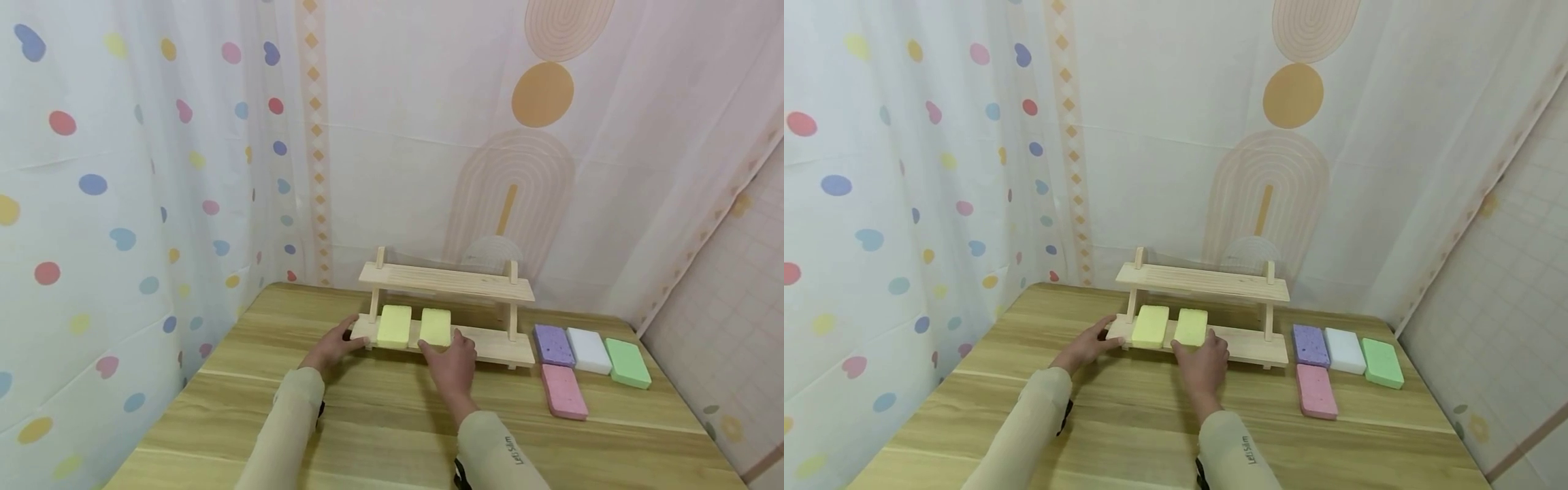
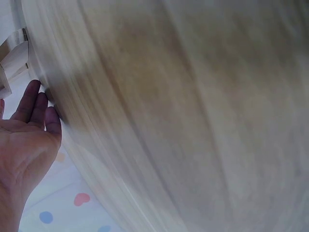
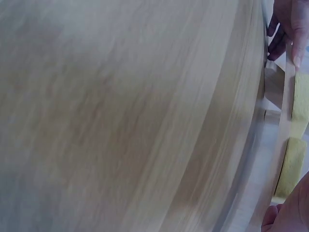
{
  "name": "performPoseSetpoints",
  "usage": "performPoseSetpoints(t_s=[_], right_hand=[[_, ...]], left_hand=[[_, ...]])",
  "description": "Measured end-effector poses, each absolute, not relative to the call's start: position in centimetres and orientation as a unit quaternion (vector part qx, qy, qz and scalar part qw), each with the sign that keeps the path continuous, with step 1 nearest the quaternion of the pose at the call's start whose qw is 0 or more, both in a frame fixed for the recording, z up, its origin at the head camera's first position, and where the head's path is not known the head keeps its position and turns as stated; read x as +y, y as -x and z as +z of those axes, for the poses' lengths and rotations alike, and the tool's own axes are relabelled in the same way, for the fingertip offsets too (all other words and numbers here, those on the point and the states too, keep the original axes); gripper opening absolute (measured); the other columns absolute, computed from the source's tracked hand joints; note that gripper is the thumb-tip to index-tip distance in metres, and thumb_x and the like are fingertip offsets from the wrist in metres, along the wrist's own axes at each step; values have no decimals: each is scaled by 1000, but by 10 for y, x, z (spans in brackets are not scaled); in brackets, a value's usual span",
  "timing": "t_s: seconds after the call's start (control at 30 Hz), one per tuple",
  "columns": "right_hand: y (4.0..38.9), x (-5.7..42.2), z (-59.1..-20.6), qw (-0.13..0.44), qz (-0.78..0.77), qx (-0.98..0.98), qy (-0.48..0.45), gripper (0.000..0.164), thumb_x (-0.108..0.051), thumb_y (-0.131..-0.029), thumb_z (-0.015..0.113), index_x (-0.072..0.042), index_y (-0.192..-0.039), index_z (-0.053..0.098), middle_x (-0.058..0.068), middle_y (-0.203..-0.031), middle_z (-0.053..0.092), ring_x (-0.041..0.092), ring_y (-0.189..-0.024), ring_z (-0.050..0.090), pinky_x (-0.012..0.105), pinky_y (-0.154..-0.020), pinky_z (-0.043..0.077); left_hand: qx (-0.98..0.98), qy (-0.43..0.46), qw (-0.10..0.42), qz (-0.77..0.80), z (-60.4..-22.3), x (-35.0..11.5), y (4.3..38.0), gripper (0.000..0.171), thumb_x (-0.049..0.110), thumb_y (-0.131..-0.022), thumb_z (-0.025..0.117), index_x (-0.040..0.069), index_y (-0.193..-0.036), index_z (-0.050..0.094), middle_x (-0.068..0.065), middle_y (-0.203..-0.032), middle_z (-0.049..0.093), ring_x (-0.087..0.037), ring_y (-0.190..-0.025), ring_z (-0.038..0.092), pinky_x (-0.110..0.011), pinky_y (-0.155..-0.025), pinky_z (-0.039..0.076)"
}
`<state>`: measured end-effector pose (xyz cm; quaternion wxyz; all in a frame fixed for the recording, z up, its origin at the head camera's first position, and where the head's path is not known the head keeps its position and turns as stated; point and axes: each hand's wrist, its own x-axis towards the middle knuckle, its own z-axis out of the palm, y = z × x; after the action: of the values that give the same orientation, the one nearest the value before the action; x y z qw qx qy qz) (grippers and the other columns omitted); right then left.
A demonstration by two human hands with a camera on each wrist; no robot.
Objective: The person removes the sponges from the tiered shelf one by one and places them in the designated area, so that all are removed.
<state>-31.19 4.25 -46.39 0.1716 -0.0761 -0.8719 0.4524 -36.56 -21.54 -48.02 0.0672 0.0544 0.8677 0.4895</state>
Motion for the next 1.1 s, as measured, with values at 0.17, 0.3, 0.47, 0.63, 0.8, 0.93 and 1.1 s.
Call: performPoseSetpoints(t_s=[0.17,0.3,0.47,0.63,0.8,0.93,1.1], right_hand=[[313,37,-465,178,445,-872,94,87,-43,-82,80,7,-143,44,30,-135,45,45,-123,44,58,-97,43],[316,35,-466,177,441,-873,106,89,-46,-80,81,5,-143,44,29,-135,45,44,-123,44,57,-96,43],[317,34,-466,175,430,-878,113,93,-48,-78,81,5,-144,43,30,-135,45,46,-122,44,58,-96,43],[319,32,-465,168,424,-882,121,93,-51,-78,81,3,-144,44,30,-134,45,45,-122,44,59,-96,42],[321,32,-467,172,414,-885,125,92,-50,-77,82,3,-142,46,30,-133,47,45,-121,45,59,-97,42],[322,32,-468,174,407,-888,126,89,-48,-77,82,4,-140,48,30,-131,48,45,-120,46,58,-97,43],[321,31,-467,172,406,-889,122,86,-45,-78,82,6,-138,49,29,-131,48,45,-119,46,57,-96,43]], left_hand=[[863,-41,70,499,-479,-214,363,80,43,-95,66,19,-159,24,-26,-156,29,-44,-144,24,-61,-114,21],[867,-45,69,491,-478,-213,363,81,44,-95,66,18,-159,24,-27,-155,30,-44,-144,25,-60,-114,22],[875,-53,65,477,-480,-213,365,80,43,-96,64,17,-159,23,-28,-154,32,-44,-143,26,-59,-113,23],[875,-53,63,478,-479,-213,366,79,42,-97,64,17,-159,23,-28,-154,32,-44,-143,27,-59,-113,23],[873,-53,62,481,-477,-212,364,79,42,-97,64,16,-159,24,-29,-153,34,-45,-142,29,-60,-113,24],[875,-53,61,477,-478,-213,364,79,43,-97,64,16,-159,24,-29,-152,35,-45,-141,30,-60,-112,25],[874,-49,62,480,-479,-214,364,79,43,-96,64,17,-159,24,-28,-154,32,-44,-143,27,-60,-113,24]])
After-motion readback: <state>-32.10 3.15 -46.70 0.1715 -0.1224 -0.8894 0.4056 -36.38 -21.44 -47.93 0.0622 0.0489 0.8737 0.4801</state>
